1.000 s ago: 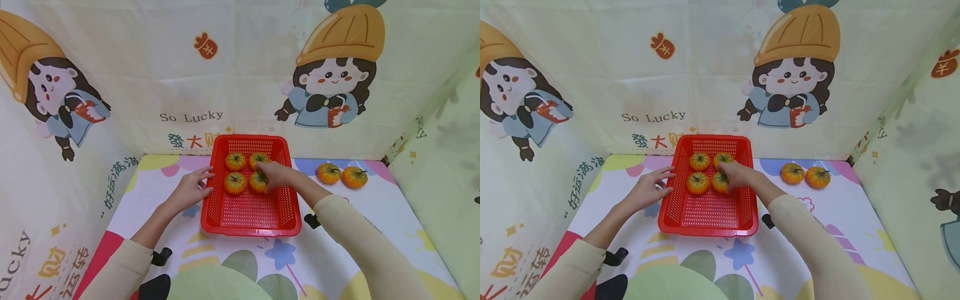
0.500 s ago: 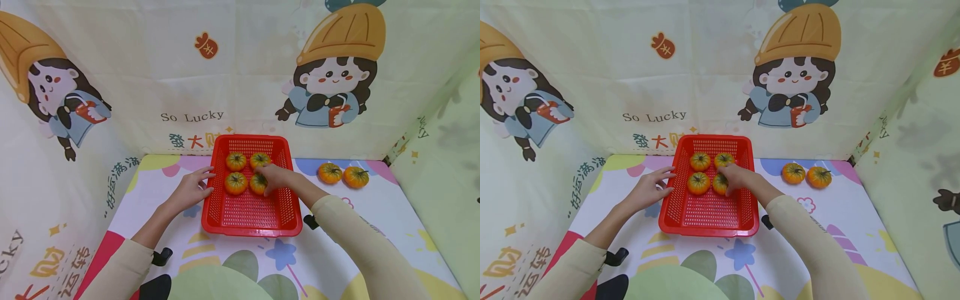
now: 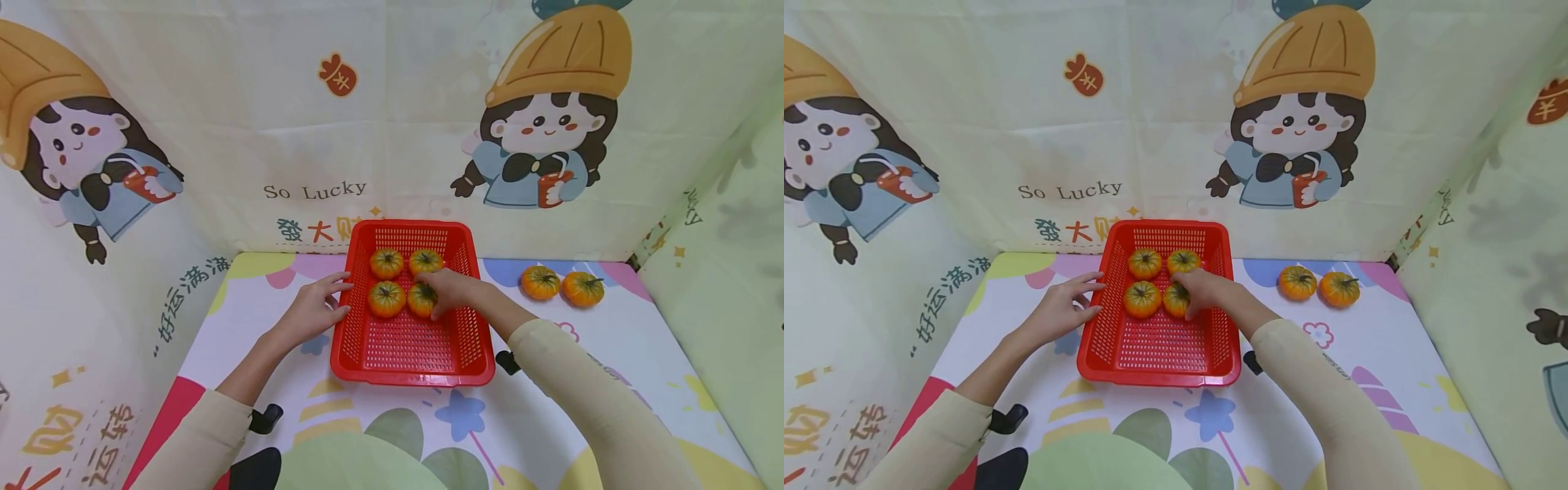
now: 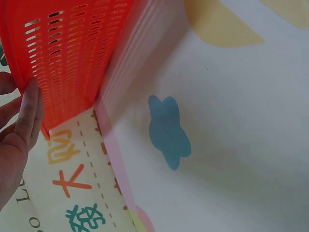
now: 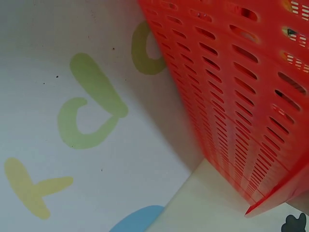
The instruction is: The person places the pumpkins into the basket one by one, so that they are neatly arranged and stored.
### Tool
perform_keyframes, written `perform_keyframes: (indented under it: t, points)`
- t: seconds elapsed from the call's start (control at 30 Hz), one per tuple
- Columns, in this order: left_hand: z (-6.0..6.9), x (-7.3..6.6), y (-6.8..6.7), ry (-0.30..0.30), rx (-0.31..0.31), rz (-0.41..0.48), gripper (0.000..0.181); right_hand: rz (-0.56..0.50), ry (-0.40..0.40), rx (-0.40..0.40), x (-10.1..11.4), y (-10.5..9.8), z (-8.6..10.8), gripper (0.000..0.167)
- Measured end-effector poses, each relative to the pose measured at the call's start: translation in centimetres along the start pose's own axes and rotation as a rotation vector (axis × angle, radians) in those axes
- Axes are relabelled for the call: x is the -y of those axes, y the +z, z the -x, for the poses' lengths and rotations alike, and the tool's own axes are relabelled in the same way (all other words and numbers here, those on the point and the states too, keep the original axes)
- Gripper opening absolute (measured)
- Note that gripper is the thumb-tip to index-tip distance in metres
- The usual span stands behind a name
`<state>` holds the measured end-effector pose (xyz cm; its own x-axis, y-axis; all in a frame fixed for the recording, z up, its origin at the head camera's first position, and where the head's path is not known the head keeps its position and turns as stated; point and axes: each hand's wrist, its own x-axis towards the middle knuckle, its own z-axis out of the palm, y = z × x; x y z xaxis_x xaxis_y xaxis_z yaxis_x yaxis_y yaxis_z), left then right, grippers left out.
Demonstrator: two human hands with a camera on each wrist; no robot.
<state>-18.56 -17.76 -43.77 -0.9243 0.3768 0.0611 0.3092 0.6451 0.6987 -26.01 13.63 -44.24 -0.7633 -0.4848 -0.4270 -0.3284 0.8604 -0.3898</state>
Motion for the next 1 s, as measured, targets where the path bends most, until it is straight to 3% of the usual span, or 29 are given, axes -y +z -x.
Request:
perform_keyframes:
  t: [0.6,1.0]
  points:
    - [-0.1,0.1,0.1,-0.013,-0.006,-0.011,0.051,-0.013,0.032,0.021,0.3,-0.6,0.6,0.098]
    - [0.0,0.1,0.1,-0.01,-0.003,-0.006,0.05,0.027,0.041,-0.013,0.5,-2.3,2.2,0.095]
